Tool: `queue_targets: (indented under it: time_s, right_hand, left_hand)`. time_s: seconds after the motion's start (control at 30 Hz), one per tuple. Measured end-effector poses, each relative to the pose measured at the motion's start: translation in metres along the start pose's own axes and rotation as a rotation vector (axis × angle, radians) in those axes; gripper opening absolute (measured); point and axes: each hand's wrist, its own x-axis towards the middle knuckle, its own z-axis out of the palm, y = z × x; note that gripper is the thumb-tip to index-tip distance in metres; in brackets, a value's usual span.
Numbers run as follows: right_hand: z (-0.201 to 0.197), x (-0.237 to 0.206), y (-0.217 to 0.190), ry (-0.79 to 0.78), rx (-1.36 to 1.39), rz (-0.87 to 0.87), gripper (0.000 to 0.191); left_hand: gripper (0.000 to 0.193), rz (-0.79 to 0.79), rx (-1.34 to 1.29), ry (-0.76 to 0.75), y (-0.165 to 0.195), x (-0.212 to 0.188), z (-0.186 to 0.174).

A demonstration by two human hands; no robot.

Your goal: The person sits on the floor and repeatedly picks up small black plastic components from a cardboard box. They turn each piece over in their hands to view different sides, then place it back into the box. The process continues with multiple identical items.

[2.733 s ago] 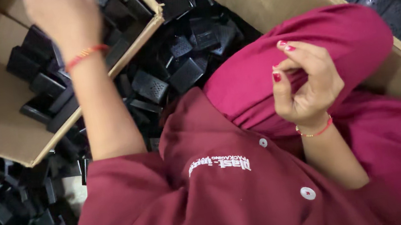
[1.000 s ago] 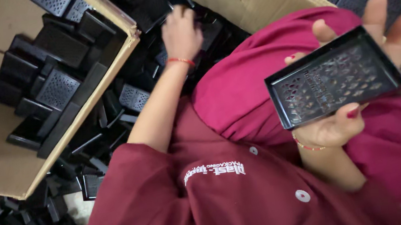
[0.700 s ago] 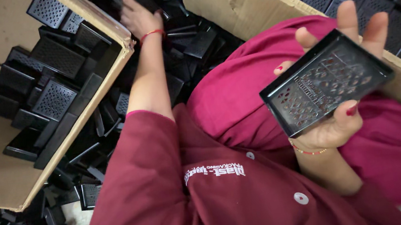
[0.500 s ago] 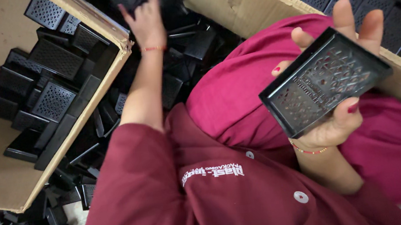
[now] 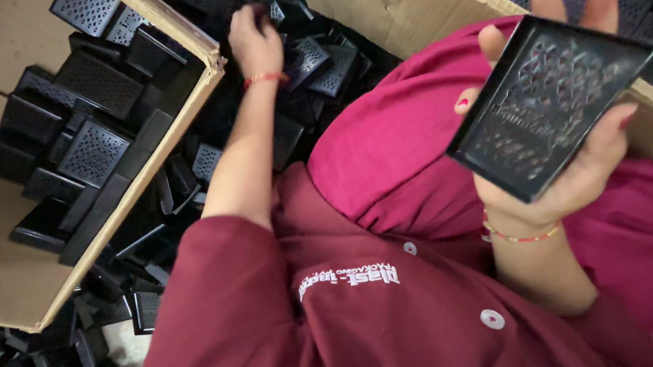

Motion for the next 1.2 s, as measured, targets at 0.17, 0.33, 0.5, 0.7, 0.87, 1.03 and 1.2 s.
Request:
queue_targets:
  time_s: [0.17,0.33,0.5,0.7,0.87,1.03,1.2]
  right_hand:
    - [-0.004,0.006,-0.011,-0.002,0.110,0.117,0.071]
    - [0.005,0.008,-0.014,-0.008,0.006,0.145,0.071]
    - [0.013,0.012,-0.021,-0.015,-0.056,0.202,0.077]
    - [0.010,0.018,-0.025,-0.076,-0.044,0.213,0.084]
    - [0.003,0.019,-0.027,-0.114,-0.030,0.214,0.078]
    - [-0.005,0.016,-0.026,-0.080,0.140,0.249,0.073]
    - [-0.014,0.016,-0.023,-0.095,0.302,0.258,0.063]
  left_hand:
    - [0.035,-0.089,0.139,-0.015,0.007,0.025,0.027]
    - [0.079,-0.146,0.535,-0.323,0.010,0.033,0.045]
    - [0.019,-0.002,0.749,-0.380,0.003,0.038,0.037]
    - [0.037,0.173,-0.348,0.014,0.049,0.013,-0.017]
    - [0.053,-0.429,-1.697,-0.766,0.109,-0.063,-0.087]
    - [0.049,-0.074,-0.982,-1.133,0.165,-0.092,-0.110]
    - [0.061,0.489,-0.437,-1.000,0.195,-0.096,-0.113]
